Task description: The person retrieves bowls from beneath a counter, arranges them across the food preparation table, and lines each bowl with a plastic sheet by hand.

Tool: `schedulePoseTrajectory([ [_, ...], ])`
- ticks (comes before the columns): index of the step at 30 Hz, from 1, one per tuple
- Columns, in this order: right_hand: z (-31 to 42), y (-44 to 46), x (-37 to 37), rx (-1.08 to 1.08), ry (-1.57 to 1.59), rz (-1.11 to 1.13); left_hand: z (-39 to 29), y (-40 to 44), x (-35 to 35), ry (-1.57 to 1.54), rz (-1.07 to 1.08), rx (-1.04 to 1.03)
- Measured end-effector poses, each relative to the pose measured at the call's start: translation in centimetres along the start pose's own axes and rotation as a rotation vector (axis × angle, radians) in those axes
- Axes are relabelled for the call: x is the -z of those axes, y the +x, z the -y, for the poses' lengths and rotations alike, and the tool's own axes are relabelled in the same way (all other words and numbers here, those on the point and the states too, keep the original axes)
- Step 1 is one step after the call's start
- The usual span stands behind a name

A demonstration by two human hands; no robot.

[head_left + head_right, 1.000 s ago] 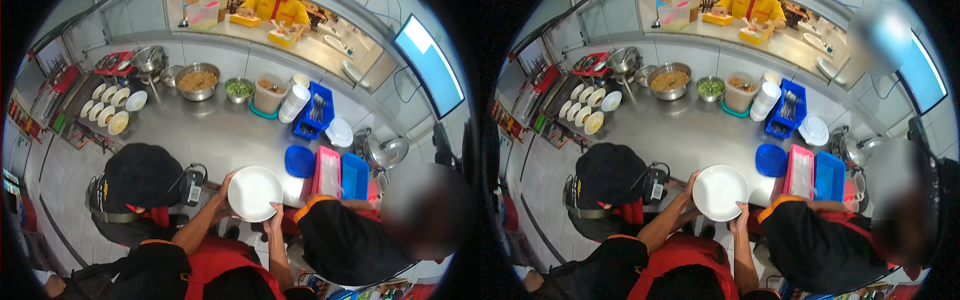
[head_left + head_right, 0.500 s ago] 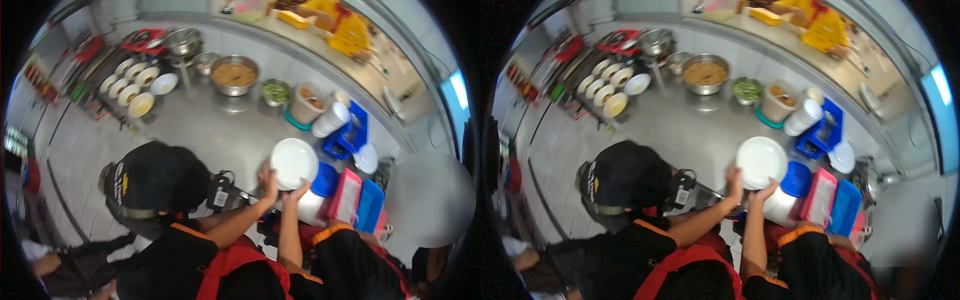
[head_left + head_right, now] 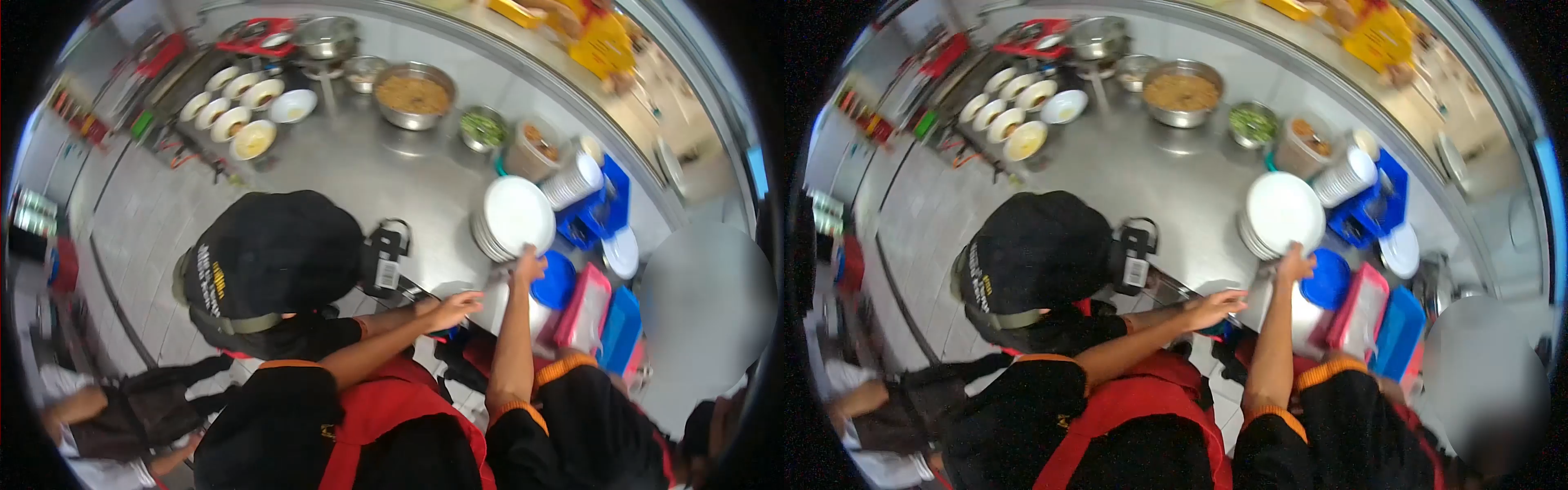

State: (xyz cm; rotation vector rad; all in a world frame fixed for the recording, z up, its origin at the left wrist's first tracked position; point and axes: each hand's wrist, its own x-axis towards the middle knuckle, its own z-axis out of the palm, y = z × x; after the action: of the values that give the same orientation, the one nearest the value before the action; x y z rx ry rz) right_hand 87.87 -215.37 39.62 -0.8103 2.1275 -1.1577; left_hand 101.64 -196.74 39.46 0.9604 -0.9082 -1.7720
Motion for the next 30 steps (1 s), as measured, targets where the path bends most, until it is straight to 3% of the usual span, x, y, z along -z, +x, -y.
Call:
schedulePoseTrajectory([
  [2, 0.5, -0.3, 0.6, 0.153, -0.149, -0.042, -0.3, -3.7, 1.5, -0.007, 0.103, 0.145],
  [4, 1.9, -1.6, 1.5, 0.158, -0.125, 0.066, 2.5, -5.8, 3.3, 0.090, 0.095, 0.202],
  [8, 2.8, -2.5, 1.6, 0.273, -0.183, 0.121, 0.6, -9.7, 4.1, 0.199, -0.003, 0.321],
  [14, 5.3, -4.8, 3.4, 0.194, -0.242, 0.180, -0.6, -11.4, 5.7, 0.244, -0.074, 0.331],
  [16, 5.3, -4.4, 3.3, 0.067, -0.252, 0.262, -1.1, -11.5, 5.5, 0.269, -0.087, 0.339],
  [22, 4.3, -4.0, 2.5, 0.021, -0.199, 0.291, 1.0, -12.7, 6.5, 0.233, -0.128, 0.361],
  [24, 3.8, -3.7, 2.6, 0.111, -0.226, 0.259, 2.4, -13.2, 7.5, 0.232, -0.081, 0.355],
  [26, 4.1, -4.3, 2.6, 0.040, -0.215, 0.189, 2.3, -13.7, 8.0, 0.236, -0.237, 0.427],
  [30, 3.2, -3.1, 1.9, -0.017, -0.010, 0.328, -0.4, -12.7, 9.1, 0.175, -0.296, 0.411],
])
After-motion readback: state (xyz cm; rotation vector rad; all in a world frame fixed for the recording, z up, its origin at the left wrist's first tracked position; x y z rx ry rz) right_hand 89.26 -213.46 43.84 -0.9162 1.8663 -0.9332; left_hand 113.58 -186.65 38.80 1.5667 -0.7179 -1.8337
